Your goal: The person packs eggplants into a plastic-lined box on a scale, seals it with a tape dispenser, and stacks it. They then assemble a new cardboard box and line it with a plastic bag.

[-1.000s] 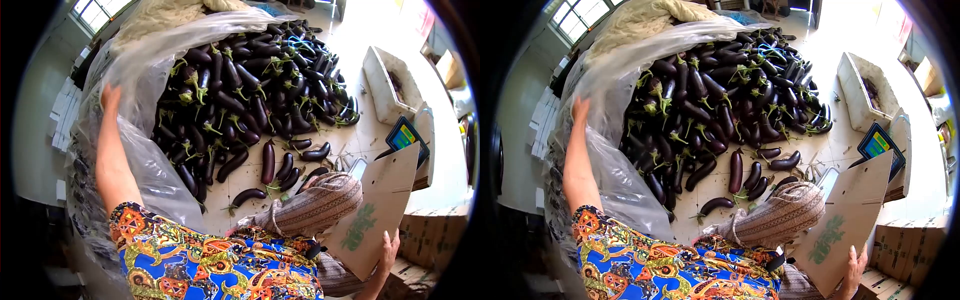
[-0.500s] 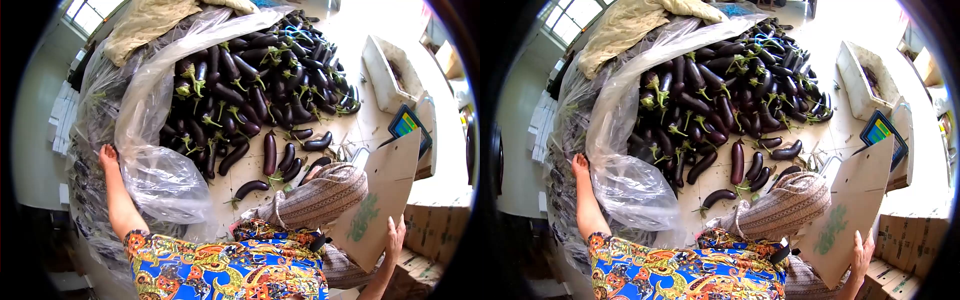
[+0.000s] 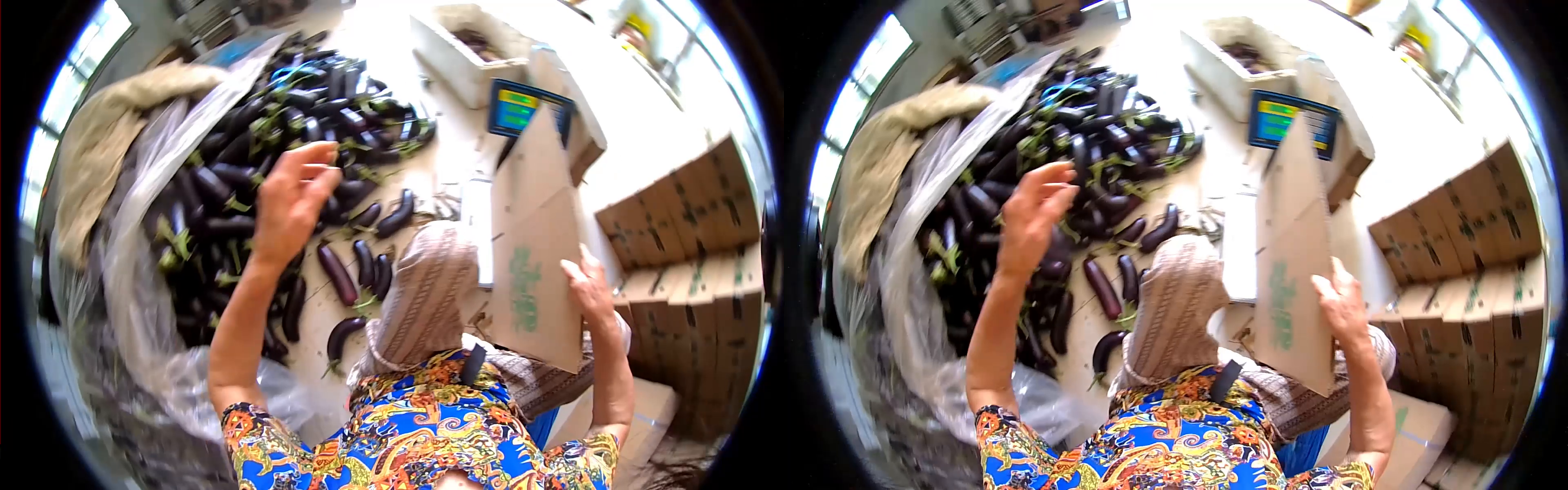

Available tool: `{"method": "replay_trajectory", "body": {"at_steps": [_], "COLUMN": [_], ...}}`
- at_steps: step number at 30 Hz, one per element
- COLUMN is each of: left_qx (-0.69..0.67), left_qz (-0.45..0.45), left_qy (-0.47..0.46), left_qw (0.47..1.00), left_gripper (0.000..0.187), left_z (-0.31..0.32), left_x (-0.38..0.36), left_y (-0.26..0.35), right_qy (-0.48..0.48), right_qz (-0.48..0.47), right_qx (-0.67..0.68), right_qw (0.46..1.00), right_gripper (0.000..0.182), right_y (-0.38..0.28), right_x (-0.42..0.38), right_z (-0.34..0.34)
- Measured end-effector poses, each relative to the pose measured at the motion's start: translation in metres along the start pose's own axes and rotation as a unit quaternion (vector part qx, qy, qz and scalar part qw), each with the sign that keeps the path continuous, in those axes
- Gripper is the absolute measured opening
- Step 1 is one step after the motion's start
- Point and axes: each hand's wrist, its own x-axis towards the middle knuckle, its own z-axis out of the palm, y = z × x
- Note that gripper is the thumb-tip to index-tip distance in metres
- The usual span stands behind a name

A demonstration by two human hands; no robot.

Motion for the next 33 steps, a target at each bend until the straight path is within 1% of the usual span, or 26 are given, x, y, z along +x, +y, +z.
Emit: {"method": "replay_trajectory", "body": {"at_steps": [1, 2, 4, 6, 7, 8, 9, 10, 12, 14, 15, 16, 17, 19, 20, 21, 22, 23, 24, 26, 27, 28, 29, 30, 32, 33], "left_qx": [-0.055, -0.108, -0.119, -0.123, -0.130, -0.135, -0.162, -0.149, -0.151, -0.259, -0.243, -0.277, -0.287, -0.300, -0.322, -0.302, -0.283, -0.230, -0.217, -0.138, -0.078, -0.023, -0.010, 0.002, 0.021, 0.040], "left_qz": [-0.003, -0.010, -0.014, -0.038, -0.066, -0.094, -0.104, -0.088, -0.049, -0.049, -0.064, -0.092, -0.102, -0.104, -0.096, -0.094, -0.092, -0.080, -0.076, -0.084, -0.058, -0.025, 0.009, 0.042, 0.055, 0.053], "left_qy": [-0.056, -0.112, -0.190, -0.240, -0.242, -0.246, -0.253, -0.254, -0.271, -0.279, -0.264, -0.268, -0.284, -0.312, -0.310, -0.301, -0.293, -0.283, -0.265, -0.281, -0.272, -0.301, -0.324, -0.344, -0.404, -0.418], "left_qw": [0.997, 0.988, 0.974, 0.962, 0.959, 0.955, 0.948, 0.952, 0.949, 0.923, 0.931, 0.918, 0.909, 0.895, 0.890, 0.900, 0.909, 0.928, 0.937, 0.946, 0.958, 0.953, 0.946, 0.938, 0.913, 0.906], "left_gripper": [0.039, 0.045, 0.061, 0.099, 0.109, 0.119, 0.126, 0.127, 0.130, 0.132, 0.132, 0.129, 0.127, 0.119, 0.104, 0.094, 0.085, 0.071, 0.065, 0.061, 0.060, 0.062, 0.061, 0.060, 0.058, 0.059], "left_z": [0.037, 0.075, 0.147, 0.209, 0.238, 0.262, 0.278, 0.291, 0.311, 0.316, 0.314, 0.314, 0.311, 0.296, 0.290, 0.285, 0.278, 0.268, 0.265, 0.243, 0.232, 0.224, 0.216, 0.211, 0.210, 0.214], "left_x": [0.020, 0.039, 0.065, 0.086, 0.098, 0.109, 0.116, 0.120, 0.120, 0.119, 0.118, 0.115, 0.114, 0.117, 0.118, 0.119, 0.119, 0.119, 0.119, 0.120, 0.114, 0.115, 0.113, 0.112, 0.112, 0.110], "left_y": [-0.006, -0.012, -0.010, -0.007, -0.008, -0.008, -0.005, -0.002, -0.006, -0.010, -0.012, -0.014, -0.016, -0.007, -0.005, -0.003, 0.004, 0.014, 0.010, 0.028, 0.042, 0.041, 0.043, 0.045, 0.040, 0.033], "right_qy": [0.031, 0.026, 0.018, 0.037, 0.019, 0.011, 0.003, -0.003, 0.005, 0.002, -0.001, -0.004, 0.028, 0.027, 0.027, 0.053, 0.065, 0.101, 0.137, 0.180, 0.205, 0.228, 0.267, 0.256, 0.270, 0.278], "right_qz": [0.032, 0.064, 0.147, 0.114, 0.116, 0.135, 0.142, 0.149, 0.169, 0.173, 0.171, 0.169, 0.159, 0.177, 0.184, 0.197, 0.185, 0.193, 0.201, 0.188, 0.174, 0.162, 0.181, 0.186, 0.188, 0.171], "right_qx": [0.021, -0.001, -0.081, -0.086, -0.044, -0.040, -0.015, 0.012, 0.067, 0.109, 0.125, 0.142, 0.196, 0.168, 0.154, 0.098, 0.025, 0.001, -0.023, -0.059, -0.072, -0.085, -0.050, -0.049, -0.066, -0.108], "right_qw": [0.999, 0.998, 0.986, 0.989, 0.992, 0.990, 0.990, 0.989, 0.983, 0.979, 0.977, 0.975, 0.967, 0.969, 0.970, 0.974, 0.980, 0.976, 0.970, 0.964, 0.960, 0.956, 0.945, 0.947, 0.942, 0.939], "right_gripper": [0.040, 0.042, 0.046, 0.056, 0.070, 0.081, 0.085, 0.088, 0.087, 0.086, 0.085, 0.085, 0.068, 0.054, 0.047, 0.032, 0.028, 0.026, 0.025, 0.026, 0.027, 0.028, 0.028, 0.029, 0.030, 0.029], "right_y": [-0.010, -0.008, -0.019, -0.022, -0.012, -0.023, -0.016, -0.008, 0.004, 0.011, 0.011, 0.013, 0.019, 0.023, 0.024, 0.026, 0.019, 0.023, 0.030, 0.050, 0.061, 0.064, 0.062, 0.066, 0.108, 0.118], "right_x": [-0.005, -0.002, -0.003, 0.000, 0.001, 0.000, -0.001, -0.003, -0.009, -0.009, -0.008, -0.007, -0.008, -0.009, -0.009, -0.008, -0.004, -0.001, 0.000, 0.003, 0.005, 0.008, 0.012, 0.014, 0.021, 0.030], "right_z": [0.004, 0.007, 0.014, 0.026, 0.028, 0.029, 0.030, 0.031, 0.027, 0.018, 0.011, 0.006, 0.006, -0.004, -0.009, -0.016, -0.025, -0.034, -0.047, -0.076, -0.090, -0.096, -0.097, -0.102, -0.102, -0.100]}}
